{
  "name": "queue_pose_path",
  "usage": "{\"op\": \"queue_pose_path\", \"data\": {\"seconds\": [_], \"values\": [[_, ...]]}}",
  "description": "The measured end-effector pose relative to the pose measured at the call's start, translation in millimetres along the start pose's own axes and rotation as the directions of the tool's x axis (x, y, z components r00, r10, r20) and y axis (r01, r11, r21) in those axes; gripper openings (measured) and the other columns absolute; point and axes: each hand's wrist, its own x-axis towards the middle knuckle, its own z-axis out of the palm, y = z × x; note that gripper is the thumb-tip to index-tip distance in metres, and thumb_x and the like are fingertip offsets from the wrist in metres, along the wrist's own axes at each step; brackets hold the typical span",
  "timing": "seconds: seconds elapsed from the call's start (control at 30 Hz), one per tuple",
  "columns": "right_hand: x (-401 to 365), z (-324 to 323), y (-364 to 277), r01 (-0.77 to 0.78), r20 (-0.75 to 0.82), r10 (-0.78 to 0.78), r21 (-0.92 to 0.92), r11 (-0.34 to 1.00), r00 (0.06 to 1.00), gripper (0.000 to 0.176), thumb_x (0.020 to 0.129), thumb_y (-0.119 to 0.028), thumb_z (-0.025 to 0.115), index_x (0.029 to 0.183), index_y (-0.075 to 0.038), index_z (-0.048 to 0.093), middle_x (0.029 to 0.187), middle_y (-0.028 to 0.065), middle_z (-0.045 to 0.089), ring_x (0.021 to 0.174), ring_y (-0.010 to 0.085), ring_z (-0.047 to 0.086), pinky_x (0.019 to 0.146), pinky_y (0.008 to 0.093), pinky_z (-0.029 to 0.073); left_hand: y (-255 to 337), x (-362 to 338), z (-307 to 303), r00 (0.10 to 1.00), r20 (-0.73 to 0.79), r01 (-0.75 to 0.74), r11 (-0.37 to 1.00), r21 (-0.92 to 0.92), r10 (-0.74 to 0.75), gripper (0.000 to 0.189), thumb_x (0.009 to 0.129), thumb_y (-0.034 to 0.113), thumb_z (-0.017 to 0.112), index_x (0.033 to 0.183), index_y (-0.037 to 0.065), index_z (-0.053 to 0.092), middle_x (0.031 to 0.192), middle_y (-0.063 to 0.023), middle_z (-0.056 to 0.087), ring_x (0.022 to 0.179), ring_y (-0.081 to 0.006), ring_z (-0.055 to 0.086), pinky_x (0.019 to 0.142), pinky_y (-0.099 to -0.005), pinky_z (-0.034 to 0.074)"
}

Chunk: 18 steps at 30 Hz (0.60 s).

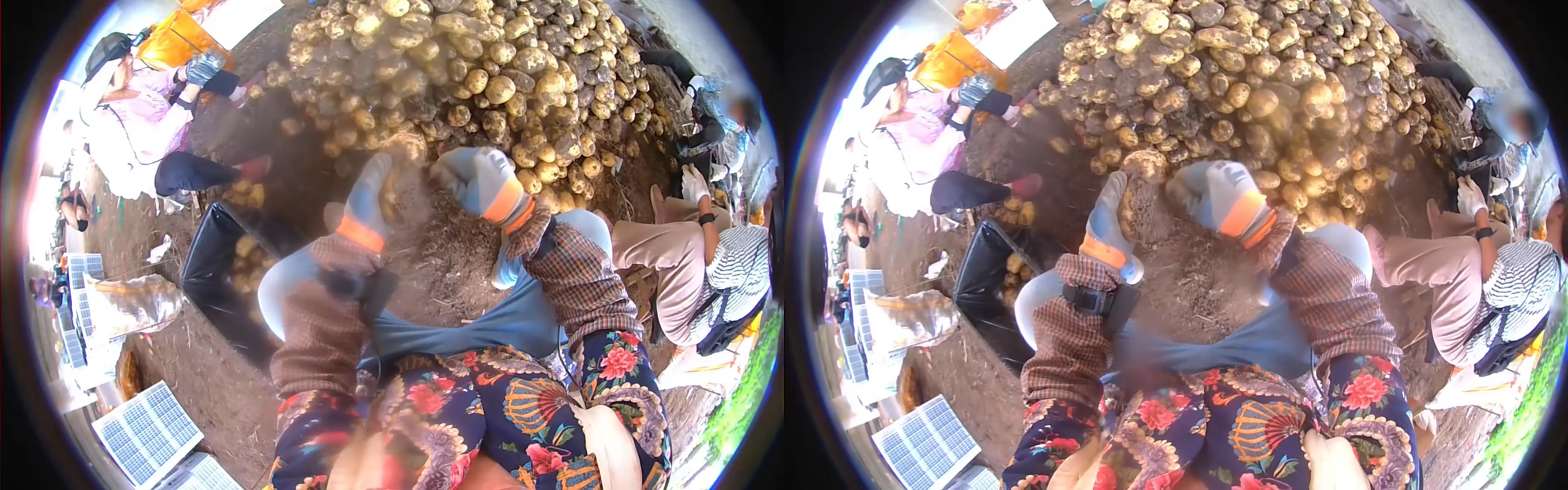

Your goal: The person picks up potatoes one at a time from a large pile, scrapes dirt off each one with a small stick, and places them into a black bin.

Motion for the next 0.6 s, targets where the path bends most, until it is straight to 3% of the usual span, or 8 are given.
{"op": "queue_pose_path", "data": {"seconds": [0.03, 0.13, 0.2, 0.27, 0.33, 0.4, 0.47, 0.6], "values": [[-1, 7, -1, -0.055, 0.056, 0.061, -0.104, 0.993, 0.997, 0.015, 0.096, -0.016, 0.062, 0.09, -0.008, 0.072, 0.077, 0.0159, 0.067, 0.071, 0.0378, 0.064, 0.064, 0.0425, 0.051, 10, -6, 13, 0.995, -0.087, 0.056, 0.998, 0.016, -0.054, 0.051, 0.108, 0.036, 0.043, 0.15, 0.008, 0.046, 0.145, -0.0116, 0.054, 0.126, -0.0242, 0.056, 0.102, -0.0362, 0.05], [-7, 16, 0, -0.002, 0.203, 0.019, -0.083, 0.997, 0.979, 0.028, 0.097, -0.032, 0.063, 0.09, -0.006, 0.07, 0.081, 0.0176, 0.067, 0.078, 0.0397, 0.066, 0.069, 0.0476, 0.052, 42, -19, 48, 0.949, -0.246, 0.207, 0.978, 0.022, -0.196, 0.047, 0.106, 0.031, 0.045, 0.146, 0.006, 0.05, 0.142, -0.0109, 0.055, 0.123, -0.0239, 0.057, 0.101, -0.037, 0.05], [-6, 15, 0, 0.001, 0.189, 0.004, -0.03, 1.0, 0.982, 0.03, 0.097, -0.034, 0.064, 0.089, -0.006, 0.071, 0.079, 0.0164, 0.067, 0.074, 0.0383, 0.066, 0.067, 0.0467, 0.053, 44, -10, 37, 0.941, -0.201, 0.279, 0.96, 0.011, -0.272, 0.044, 0.105, 0.029, 0.047, 0.143, 0.006, 0.053, 0.142, -0.0101, 0.056, 0.122, -0.0238, 0.058, 0.098, -0.0368, 0.052], [-6, 10, 2, 0.004, 0.169, -0.008, 0.019, 1.0, 0.986, 0.032, 0.097, -0.035, 0.065, 0.087, -0.005, 0.071, 0.076, 0.0152, 0.067, 0.071, 0.0369, 0.066, 0.066, 0.0458, 0.054, 18, 3, 13, 0.993, -0.113, 0.055, 0.949, 0.311, -0.021, 0.046, 0.106, 0.031, 0.047, 0.144, 0.007, 0.053, 0.142, -0.0088, 0.056, 0.122, -0.0233, 0.057, 0.101, -0.0366, 0.051], [-8, 9, 20, -0.033, 0.072, 0.016, 0.235, 0.971, 0.997, 0.034, 0.098, -0.036, 0.065, 0.084, -0.005, 0.071, 0.07, 0.0131, 0.065, 0.064, 0.0326, 0.064, 0.062, 0.0431, 0.053, 10, 12, 13, 0.989, -0.132, -0.023, 0.941, 0.338, 0.072, 0.047, 0.106, 0.033, 0.048, 0.146, 0.008, 0.053, 0.143, -0.0074, 0.056, 0.124, -0.0227, 0.056, 0.105, -0.0362, 0.047], [2, 9, 32, -0.047, -0.111, 0.083, 0.3, 0.953, 0.99, 0.039, 0.1, -0.038, 0.064, 0.079, -0.005, 0.072, 0.059, 0.0093, 0.06, 0.054, 0.0251, 0.058, 0.056, 0.0381, 0.052, 5, 17, 21, 0.95, -0.313, 0.047, 0.993, 0.107, -0.012, 0.049, 0.107, 0.034, 0.05, 0.148, 0.008, 0.051, 0.145, -0.006, 0.056, 0.127, -0.022, 0.054, 0.111, -0.0357, 0.042], [7, -5, 34, -0.258, 0.014, 0.259, 0.156, 0.954, 0.966, 0.027, 0.099, -0.028, 0.067, 0.097, -0.002, 0.074, 0.077, 0.0162, 0.069, 0.073, 0.0253, 0.07, 0.063, 0.0371, 0.054, 12, 14, 27, 0.943, -0.319, 0.088, 0.996, -0.027, -0.092, 0.051, 0.106, 0.036, 0.052, 0.149, 0.008, 0.05, 0.146, -0.0045, 0.056, 0.127, -0.0212, 0.054, 0.113, -0.0363, 0.041], [-2, 16, 26, -0.012, 0.113, 0.003, 0.083, 0.996, 0.994, 0.031, 0.099, -0.033, 0.064, 0.085, -0.005, 0.069, 0.072, 0.0158, 0.064, 0.065, 0.0331, 0.064, 0.061, 0.0446, 0.052, 5, 35, -5, 0.932, -0.308, 0.144, 0.975, -0.166, -0.19, 0.05, 0.104, 0.038, 0.058, 0.145, 0.009, 0.055, 0.137, -0.0035, 0.061, 0.116, -0.0199, 0.06, 0.101, -0.0377, 0.051]]}}
